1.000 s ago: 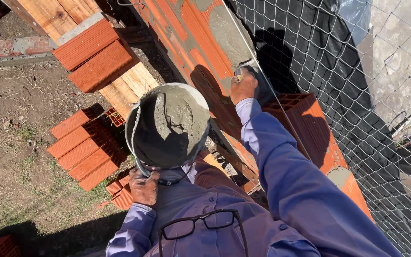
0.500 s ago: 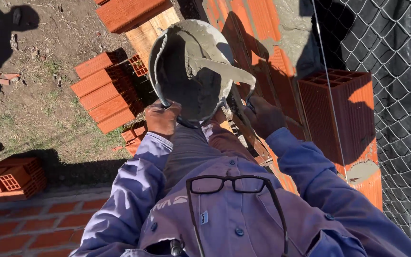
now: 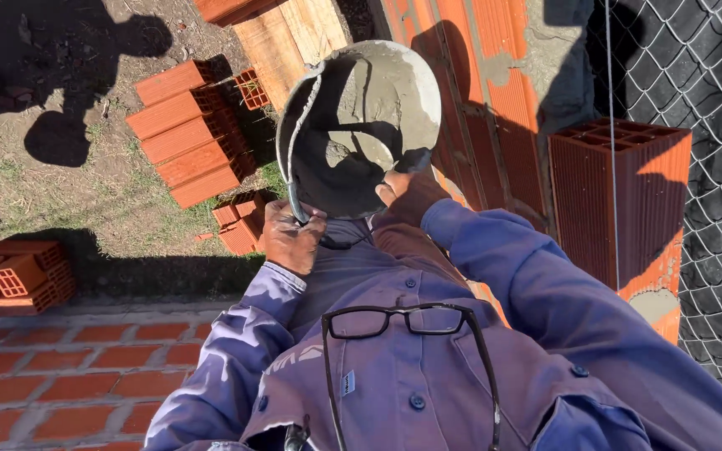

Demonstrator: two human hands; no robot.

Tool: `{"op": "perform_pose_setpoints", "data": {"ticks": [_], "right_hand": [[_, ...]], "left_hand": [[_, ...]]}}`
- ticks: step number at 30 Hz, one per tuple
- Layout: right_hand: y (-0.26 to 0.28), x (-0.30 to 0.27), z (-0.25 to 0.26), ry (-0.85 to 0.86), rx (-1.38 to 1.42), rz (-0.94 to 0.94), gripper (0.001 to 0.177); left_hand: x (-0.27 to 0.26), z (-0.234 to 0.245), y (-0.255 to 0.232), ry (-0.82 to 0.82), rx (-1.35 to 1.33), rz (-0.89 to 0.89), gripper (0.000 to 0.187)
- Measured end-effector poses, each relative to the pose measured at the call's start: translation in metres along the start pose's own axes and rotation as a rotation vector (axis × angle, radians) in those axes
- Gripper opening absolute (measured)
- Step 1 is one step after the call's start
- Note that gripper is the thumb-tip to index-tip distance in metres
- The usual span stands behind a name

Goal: The person scoops mortar from a bucket using a trowel and applies it to a red brick. They place the brick onto a partially built wall, aligning it with a guide string. The person taps the brick into position and scrapes away excess mortar from the joints.

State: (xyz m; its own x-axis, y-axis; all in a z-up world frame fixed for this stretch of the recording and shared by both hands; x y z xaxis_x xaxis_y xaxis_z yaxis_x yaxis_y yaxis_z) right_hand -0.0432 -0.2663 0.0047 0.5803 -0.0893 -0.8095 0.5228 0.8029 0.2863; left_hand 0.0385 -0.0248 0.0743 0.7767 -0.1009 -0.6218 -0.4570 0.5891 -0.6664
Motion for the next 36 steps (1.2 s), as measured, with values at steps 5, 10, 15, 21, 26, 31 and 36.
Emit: {"op": "perform_pose_setpoints", "data": {"ticks": [5,10,15,21,26,31,36], "right_hand": [[0.012,-0.006,-0.027,0.048,0.426,-0.099,0.043],[0.003,0.018,-0.09,0.055,1.002,-0.052,0.033],[0.021,-0.017,-0.059,0.12,1.488,-0.309,0.053],[0.023,-0.042,0.008,-0.004,1.433,-0.113,0.04],[-0.061,-0.021,0.025,-0.051,1.284,0.124,0.049],[-0.059,-0.048,0.143,-0.294,1.432,-0.127,0.032],[-0.115,-0.009,0.211,-0.742,1.197,-0.219,0.027]], "left_hand": [[-0.007,-0.001,-0.004,0.023,-0.03,-0.07,0.012],[0.003,-0.006,0.0,0.034,-0.032,-0.078,0.013],[0.011,0.002,0.003,0.006,-0.081,-0.071,0.016],[0.03,0.0,0.024,0.022,-0.062,-0.048,0.011],[0.045,0.013,0.015,0.014,-0.083,-0.069,0.012],[0.048,0.013,0.017,-0.006,-0.115,-0.086,0.012],[0.056,0.017,0.03,-0.053,-0.079,-0.033,0.013]]}}
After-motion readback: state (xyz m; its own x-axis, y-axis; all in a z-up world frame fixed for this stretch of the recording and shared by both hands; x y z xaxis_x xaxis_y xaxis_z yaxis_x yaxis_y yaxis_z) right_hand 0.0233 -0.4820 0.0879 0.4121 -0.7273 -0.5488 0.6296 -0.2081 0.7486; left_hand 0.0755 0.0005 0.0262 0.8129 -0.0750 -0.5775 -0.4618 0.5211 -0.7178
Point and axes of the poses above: each hand's wrist, its own x-axis towards the middle knuckle, its own z-axis out of the back of the hand, y = z × x, the point moved 4 cm from there along x, towards the middle knuckle, and after that the axes turned 1 degree about -x, right-handed, at the moved point
